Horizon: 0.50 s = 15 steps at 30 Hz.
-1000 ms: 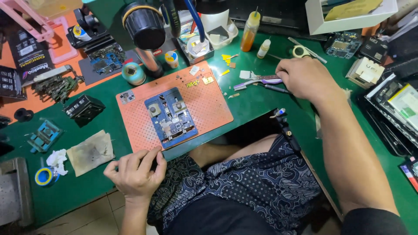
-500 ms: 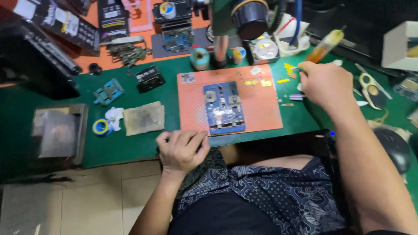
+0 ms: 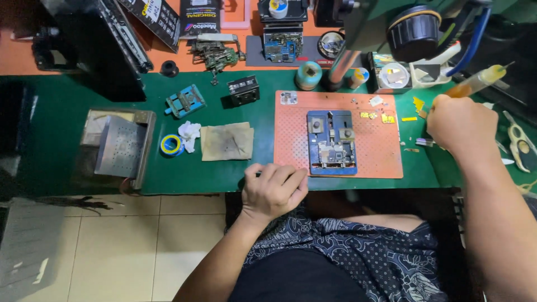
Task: Repairing a mobile phone motherboard by desoldering and soldering components using a heat gun, tweezers, and soldering iron.
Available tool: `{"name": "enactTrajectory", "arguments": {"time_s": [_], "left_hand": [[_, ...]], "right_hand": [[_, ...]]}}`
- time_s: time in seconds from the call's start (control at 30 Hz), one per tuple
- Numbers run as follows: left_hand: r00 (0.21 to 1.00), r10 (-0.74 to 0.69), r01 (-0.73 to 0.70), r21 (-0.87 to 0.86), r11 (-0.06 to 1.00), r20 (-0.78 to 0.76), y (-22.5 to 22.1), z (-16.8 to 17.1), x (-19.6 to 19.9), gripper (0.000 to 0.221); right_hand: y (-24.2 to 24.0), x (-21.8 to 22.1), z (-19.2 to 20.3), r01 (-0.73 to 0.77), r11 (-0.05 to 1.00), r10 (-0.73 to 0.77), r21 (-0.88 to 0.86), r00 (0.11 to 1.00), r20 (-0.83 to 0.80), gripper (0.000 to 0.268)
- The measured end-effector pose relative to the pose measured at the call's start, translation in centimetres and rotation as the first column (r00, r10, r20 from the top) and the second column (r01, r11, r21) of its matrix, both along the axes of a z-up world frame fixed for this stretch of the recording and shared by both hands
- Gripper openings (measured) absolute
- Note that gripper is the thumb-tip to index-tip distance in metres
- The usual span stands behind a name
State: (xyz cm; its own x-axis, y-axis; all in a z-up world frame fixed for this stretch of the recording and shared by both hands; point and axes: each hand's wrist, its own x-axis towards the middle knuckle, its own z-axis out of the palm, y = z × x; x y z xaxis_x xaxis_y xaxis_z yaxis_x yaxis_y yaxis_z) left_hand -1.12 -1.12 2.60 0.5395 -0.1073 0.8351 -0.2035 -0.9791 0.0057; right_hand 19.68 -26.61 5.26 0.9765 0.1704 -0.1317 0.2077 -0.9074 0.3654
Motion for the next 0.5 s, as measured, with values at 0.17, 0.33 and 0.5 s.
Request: {"name": "enactTrajectory", "arguments": {"time_s": [0.17, 0.33, 0.5], "left_hand": [[1.0, -0.013, 0.013, -0.01, 1.0, 0.02, 0.3, -0.3, -0.3, 0.004], [0.997, -0.074, 0.074, -0.067, 0.995, 0.0, 0.6, 0.0, -0.7, 0.002], [0.962, -0.275, 0.262, -0.284, 0.922, -0.004, -1.2, 0.9, -1.7, 0.009]], "right_hand": [[-2.4, -1.2, -1.3, -0.178, 0.982, 0.188, -0.063, 0.888, 0.42, 0.022], [-0.2, -7.7, 0.4, -0.016, 0.417, -0.146, 0.909, 0.986, 0.084, 0.005], [3.7, -17.0, -1.2, 0.199, 0.01, -0.198, 0.98, 0.961, -0.193, 0.008]]}}
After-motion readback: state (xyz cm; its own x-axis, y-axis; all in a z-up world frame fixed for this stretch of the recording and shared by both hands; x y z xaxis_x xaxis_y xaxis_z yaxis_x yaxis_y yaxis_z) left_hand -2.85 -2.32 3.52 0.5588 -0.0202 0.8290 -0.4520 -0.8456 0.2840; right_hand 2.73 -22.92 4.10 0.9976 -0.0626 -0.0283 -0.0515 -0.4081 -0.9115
